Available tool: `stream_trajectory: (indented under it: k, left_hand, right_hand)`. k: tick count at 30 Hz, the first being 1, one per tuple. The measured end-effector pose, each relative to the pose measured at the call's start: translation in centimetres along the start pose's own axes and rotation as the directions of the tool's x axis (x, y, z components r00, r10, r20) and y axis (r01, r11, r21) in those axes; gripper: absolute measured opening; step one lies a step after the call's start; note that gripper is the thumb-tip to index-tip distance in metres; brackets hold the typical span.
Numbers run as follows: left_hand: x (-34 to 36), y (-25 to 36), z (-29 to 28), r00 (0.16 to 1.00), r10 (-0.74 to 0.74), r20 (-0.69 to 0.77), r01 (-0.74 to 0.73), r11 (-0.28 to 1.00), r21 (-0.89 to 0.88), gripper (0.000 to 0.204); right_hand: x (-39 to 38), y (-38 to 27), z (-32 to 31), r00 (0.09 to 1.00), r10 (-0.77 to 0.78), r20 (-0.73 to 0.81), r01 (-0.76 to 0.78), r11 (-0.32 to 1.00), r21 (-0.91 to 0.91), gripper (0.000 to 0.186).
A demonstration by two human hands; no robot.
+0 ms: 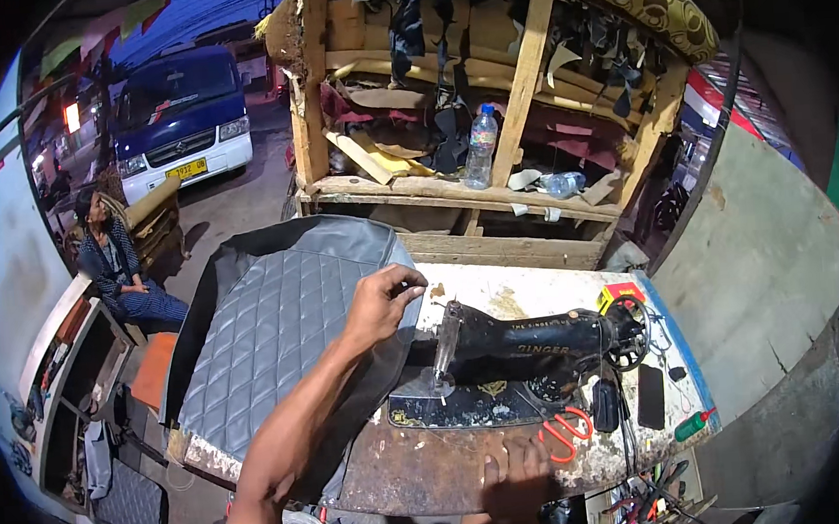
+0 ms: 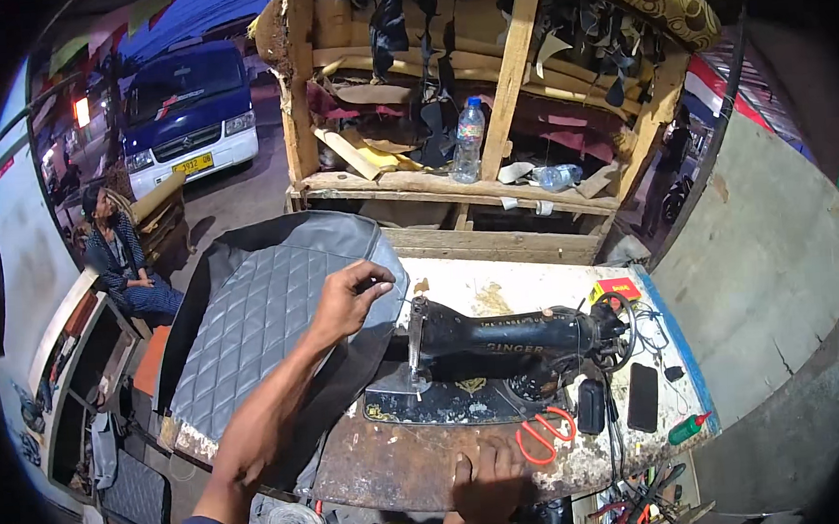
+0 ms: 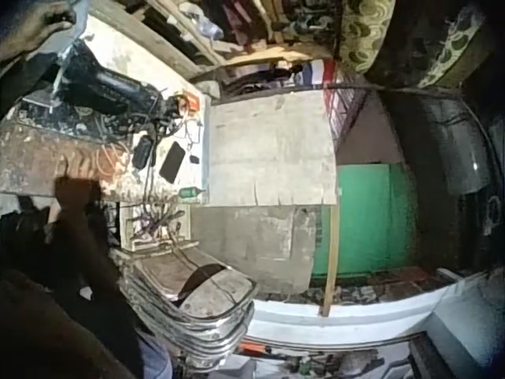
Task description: The person sets up a sewing machine with a bobbin and thread, aligns and sews a quilted seat cover, and cuts excess thread using scissors.
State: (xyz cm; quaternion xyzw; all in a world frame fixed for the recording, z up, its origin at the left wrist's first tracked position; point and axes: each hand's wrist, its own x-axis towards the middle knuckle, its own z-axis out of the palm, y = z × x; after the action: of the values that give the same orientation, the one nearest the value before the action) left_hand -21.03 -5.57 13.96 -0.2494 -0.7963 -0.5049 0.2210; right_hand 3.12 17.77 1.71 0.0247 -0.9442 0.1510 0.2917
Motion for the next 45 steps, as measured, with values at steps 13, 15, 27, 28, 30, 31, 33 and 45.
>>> stream_trajectory:
  k: [13, 15, 27, 28, 30, 31, 33, 45]
  left_hand:
    - [-0.1, -0.2, -0.4, 0.999, 0.005, 0.053, -0.004, 1.0, -0.028, 0.011]
    - [-0.1, -0.1, -0.3, 0.998, 0.017, 0.052, -0.016, 1.0, -0.026, 0.011]
    - [-0.1, -0.1, -0.3, 0.999, -0.037, 0.036, 0.039, 0.998, -0.043, 0.01]
    - [-0.2, -0.2, -0.3, 0.999, -0.038, 0.034, 0.039, 0.998, -0.042, 0.01]
    - [-0.1, -0.4, -0.3, 1.0, 0.001, 0.018, 0.0, 0.998, -0.069, 0.011]
    - [-0.2, -0.5, -0.6, 1.0, 0.016, 0.027, -0.015, 0.999, -0.039, 0.011]
    - [-0.4, -0.4, -0.8, 0.999, -0.018, 0.029, 0.02, 0.998, -0.052, 0.011]
    - [-1.1, 1.5, -1.3, 0.987, -0.006, 0.162, 0.013, 0.999, -0.045, 0.017]
  right_hand:
    - [0.0, 0.3, 0.2, 0.999, 0.022, 0.04, -0.023, 0.999, 0.041, 0.036]
    - [0.1, 0.3, 0.2, 0.999, 0.022, 0.043, -0.024, 0.999, 0.046, 0.035]
    - [-0.5, 1.0, 0.0, 0.999, 0.029, 0.039, -0.031, 0.998, 0.057, 0.032]
    - [-0.4, 0.9, 0.0, 0.999, 0.032, 0.04, -0.034, 0.998, 0.059, 0.031]
    - [-0.3, 0.7, 0.0, 0.998, 0.037, 0.045, -0.039, 0.998, 0.055, 0.031]
    - [-0.2, 0.4, 0.0, 0.998, 0.044, 0.05, -0.047, 0.998, 0.052, 0.031]
    - [-0.2, 0.3, 0.0, 0.997, 0.059, 0.059, -0.061, 0.997, 0.048, 0.031]
    - [-0.9, 1.1, 0.6, 0.998, 0.043, 0.039, -0.045, 0.998, 0.039, 0.03]
